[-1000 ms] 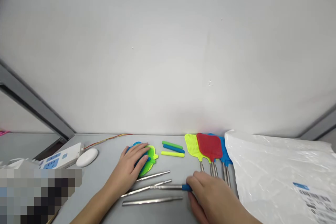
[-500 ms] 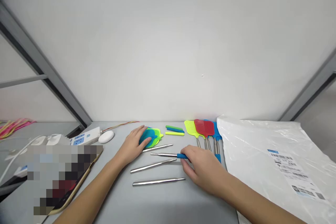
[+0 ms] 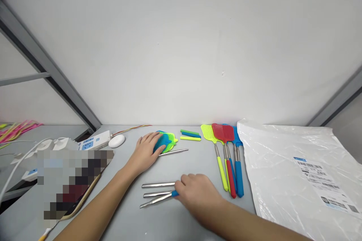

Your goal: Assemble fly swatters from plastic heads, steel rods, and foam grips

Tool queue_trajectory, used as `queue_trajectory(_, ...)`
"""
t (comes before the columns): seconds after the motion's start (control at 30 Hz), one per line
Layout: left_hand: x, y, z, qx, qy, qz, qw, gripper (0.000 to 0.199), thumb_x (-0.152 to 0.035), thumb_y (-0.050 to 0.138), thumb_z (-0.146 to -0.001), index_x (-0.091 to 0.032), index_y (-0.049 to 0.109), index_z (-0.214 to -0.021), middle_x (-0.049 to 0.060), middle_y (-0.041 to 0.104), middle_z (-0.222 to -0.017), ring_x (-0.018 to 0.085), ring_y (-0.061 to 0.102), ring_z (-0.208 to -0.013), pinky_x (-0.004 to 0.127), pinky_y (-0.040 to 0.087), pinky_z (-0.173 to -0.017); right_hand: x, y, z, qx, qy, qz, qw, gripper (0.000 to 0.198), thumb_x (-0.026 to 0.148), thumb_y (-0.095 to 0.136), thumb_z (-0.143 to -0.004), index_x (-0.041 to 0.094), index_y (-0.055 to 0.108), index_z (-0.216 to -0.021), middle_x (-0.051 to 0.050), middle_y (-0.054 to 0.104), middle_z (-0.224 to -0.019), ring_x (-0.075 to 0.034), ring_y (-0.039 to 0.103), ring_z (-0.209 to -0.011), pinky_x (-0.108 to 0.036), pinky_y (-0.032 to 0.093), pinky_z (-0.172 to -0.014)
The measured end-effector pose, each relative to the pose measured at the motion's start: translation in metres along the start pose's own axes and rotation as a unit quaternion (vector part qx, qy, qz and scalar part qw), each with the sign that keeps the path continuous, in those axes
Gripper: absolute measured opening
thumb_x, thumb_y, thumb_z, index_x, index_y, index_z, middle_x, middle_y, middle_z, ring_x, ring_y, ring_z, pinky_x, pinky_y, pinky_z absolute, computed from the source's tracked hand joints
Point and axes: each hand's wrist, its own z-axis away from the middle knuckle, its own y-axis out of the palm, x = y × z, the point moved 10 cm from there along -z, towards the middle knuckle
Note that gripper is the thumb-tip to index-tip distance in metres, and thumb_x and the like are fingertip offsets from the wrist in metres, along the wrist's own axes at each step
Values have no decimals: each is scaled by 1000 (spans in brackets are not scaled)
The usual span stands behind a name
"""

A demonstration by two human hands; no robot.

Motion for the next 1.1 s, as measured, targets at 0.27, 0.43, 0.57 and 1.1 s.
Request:
queue_trajectory(0.27,7,1,-3,38,-9,47,998,46,-49,43,-91,-27,47,-131,8,55,-133,26,49,-121,44,36,-100,-29,-11,-16,2,39,40,998,18,29,43,-98,19,57,-91,-5,63,-86,-17,59,-74,-27,39,-61)
queue_trajectory(0.43,8,-4,-4,43,4,60,997,46,-50,47,-88,-26,51,-128,6,56,-132,25,51,-119,38,39,-98,-24,-28,-3,1,76,17,997,15,25,44,-96,19,54,-106,-4,63,-89,-20,60,-79,-28,38,-59)
queue_trajectory(0.57,5,-5,-5,44,13,65,997,58,-58,51,-83,-24,50,-130,7,53,-136,28,49,-121,39,38,-100,-16,-40,18,-8,105,-34,994,19,24,42,-96,21,51,-113,-4,62,-96,-20,61,-82,-29,38,-61)
queue_trajectory(1.1,-6,-3,-6,58,44,1,997,42,-25,48,-81,-26,56,-123,6,62,-124,26,62,-101,36,46,-87,-15,-22,31,-28,89,-99,991,21,29,40,-97,23,55,-110,-3,65,-95,-19,62,-87,-28,41,-69)
